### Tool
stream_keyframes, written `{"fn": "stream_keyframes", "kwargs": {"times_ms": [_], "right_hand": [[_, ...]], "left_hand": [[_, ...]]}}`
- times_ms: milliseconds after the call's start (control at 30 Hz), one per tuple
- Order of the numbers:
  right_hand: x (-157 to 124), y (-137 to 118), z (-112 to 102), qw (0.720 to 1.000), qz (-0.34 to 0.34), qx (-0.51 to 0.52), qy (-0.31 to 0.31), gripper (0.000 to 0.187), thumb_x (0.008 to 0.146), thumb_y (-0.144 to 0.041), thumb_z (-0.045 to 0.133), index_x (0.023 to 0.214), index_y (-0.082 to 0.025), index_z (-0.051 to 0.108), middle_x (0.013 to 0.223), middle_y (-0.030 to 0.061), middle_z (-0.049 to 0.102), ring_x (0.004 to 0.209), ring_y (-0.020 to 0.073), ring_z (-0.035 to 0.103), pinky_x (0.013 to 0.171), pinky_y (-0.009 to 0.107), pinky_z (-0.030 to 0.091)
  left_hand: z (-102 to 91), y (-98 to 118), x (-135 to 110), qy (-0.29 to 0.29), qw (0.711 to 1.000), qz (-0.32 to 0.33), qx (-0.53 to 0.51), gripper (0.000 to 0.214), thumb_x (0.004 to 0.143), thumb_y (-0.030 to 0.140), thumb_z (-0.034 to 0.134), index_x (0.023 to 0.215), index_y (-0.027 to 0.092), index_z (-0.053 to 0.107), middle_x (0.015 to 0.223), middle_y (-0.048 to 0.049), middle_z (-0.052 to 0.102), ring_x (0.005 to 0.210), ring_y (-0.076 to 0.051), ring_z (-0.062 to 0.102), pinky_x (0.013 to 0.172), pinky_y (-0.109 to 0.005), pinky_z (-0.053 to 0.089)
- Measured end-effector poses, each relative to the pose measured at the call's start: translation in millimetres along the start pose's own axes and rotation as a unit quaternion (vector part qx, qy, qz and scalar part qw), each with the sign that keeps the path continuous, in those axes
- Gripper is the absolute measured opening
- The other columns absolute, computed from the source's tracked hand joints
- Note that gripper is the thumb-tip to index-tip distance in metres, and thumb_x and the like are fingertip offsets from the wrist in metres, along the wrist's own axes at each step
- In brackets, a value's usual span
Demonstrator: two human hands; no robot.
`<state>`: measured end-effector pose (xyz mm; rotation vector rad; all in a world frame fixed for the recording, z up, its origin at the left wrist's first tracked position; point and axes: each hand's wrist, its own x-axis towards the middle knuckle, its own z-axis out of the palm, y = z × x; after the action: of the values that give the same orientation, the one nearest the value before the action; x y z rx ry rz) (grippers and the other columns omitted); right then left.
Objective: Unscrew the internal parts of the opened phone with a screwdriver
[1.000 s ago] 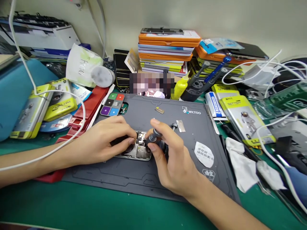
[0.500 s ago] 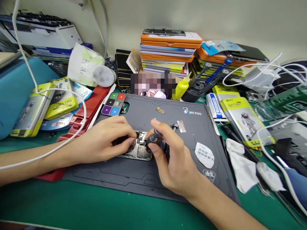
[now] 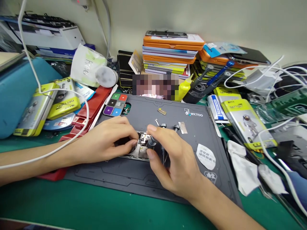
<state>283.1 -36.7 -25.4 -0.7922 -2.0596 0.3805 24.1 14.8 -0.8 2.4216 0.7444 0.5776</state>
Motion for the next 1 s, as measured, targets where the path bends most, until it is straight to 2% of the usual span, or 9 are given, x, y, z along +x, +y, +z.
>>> {"fn": "stream_keyframes", "kwargs": {"times_ms": [167, 400, 567, 667, 867, 1000], "right_hand": [[2.4, 0.5, 2.0, 1.0, -0.023, -0.012, 0.004, 0.089, 0.091, 0.001, 0.068, 0.17, -0.026, 0.036, 0.149, 0.0158, 0.067, 0.124, 0.0269, 0.072, 0.103, 0.049, 0.062], [-0.1, 4.3, 4.4, 1.0, -0.002, -0.024, 0.014, 0.088, 0.094, -0.005, 0.073, 0.17, -0.03, 0.036, 0.153, 0.0152, 0.067, 0.117, 0.0283, 0.075, 0.103, 0.054, 0.064], [1.8, -1.8, 8.2, 0.995, 0.056, 0.018, 0.076, 0.081, 0.099, -0.005, 0.068, 0.168, -0.038, 0.04, 0.139, 0.0118, 0.071, 0.095, 0.0238, 0.076, 0.077, 0.043, 0.07], [6.2, -7.3, 10.1, 0.99, 0.064, 0.058, 0.113, 0.074, 0.102, -0.007, 0.065, 0.164, -0.04, 0.045, 0.137, 0.0117, 0.067, 0.095, 0.0239, 0.076, 0.073, 0.042, 0.07], [8.9, -7.4, 12.2, 0.992, 0.046, 0.088, 0.072, 0.074, 0.102, -0.002, 0.063, 0.164, -0.037, 0.044, 0.119, 0.0088, 0.07, 0.097, 0.0224, 0.078, 0.076, 0.039, 0.071], [8.7, -7.3, 12.8, 0.994, 0.034, 0.088, 0.06, 0.072, 0.102, -0.003, 0.063, 0.162, -0.037, 0.044, 0.115, 0.0077, 0.074, 0.096, 0.0234, 0.08, 0.076, 0.04, 0.072]], "left_hand": [[0.8, -1.7, 0.7, 0.007, 1.0, 0.024, 0.013, 0.015, 0.11, 0.023, 0.066, 0.101, 0.016, 0.075, 0.091, -0.0013, 0.076, 0.089, -0.02, 0.058, 0.085, -0.032, 0.044], [0.0, -5.2, 0.7, 0.012, 0.999, 0.041, 0.025, 0.015, 0.11, 0.025, 0.068, 0.103, 0.017, 0.077, 0.093, -0.0021, 0.078, 0.089, -0.021, 0.058, 0.086, -0.033, 0.045], [0.6, -6.9, 0.2, 0.006, 0.998, 0.054, 0.031, 0.017, 0.111, 0.028, 0.068, 0.104, 0.017, 0.079, 0.094, -0.0026, 0.079, 0.09, -0.021, 0.059, 0.086, -0.033, 0.045], [1.2, -7.9, -0.9, 0.003, 0.998, 0.058, 0.028, 0.02, 0.111, 0.031, 0.067, 0.105, 0.017, 0.08, 0.095, -0.0028, 0.08, 0.09, -0.021, 0.059, 0.086, -0.033, 0.045], [0.5, -9.0, -2.5, -0.024, 0.997, 0.067, 0.007, 0.017, 0.111, 0.028, 0.066, 0.112, 0.022, 0.082, 0.104, -0.0003, 0.083, 0.093, -0.021, 0.059, 0.088, -0.033, 0.046], [1.9, -6.9, -0.5, -0.016, 0.997, 0.072, 0.02, 0.015, 0.111, 0.026, 0.067, 0.111, 0.021, 0.08, 0.1, -0.0014, 0.081, 0.09, -0.02, 0.06, 0.085, -0.032, 0.047]]}}
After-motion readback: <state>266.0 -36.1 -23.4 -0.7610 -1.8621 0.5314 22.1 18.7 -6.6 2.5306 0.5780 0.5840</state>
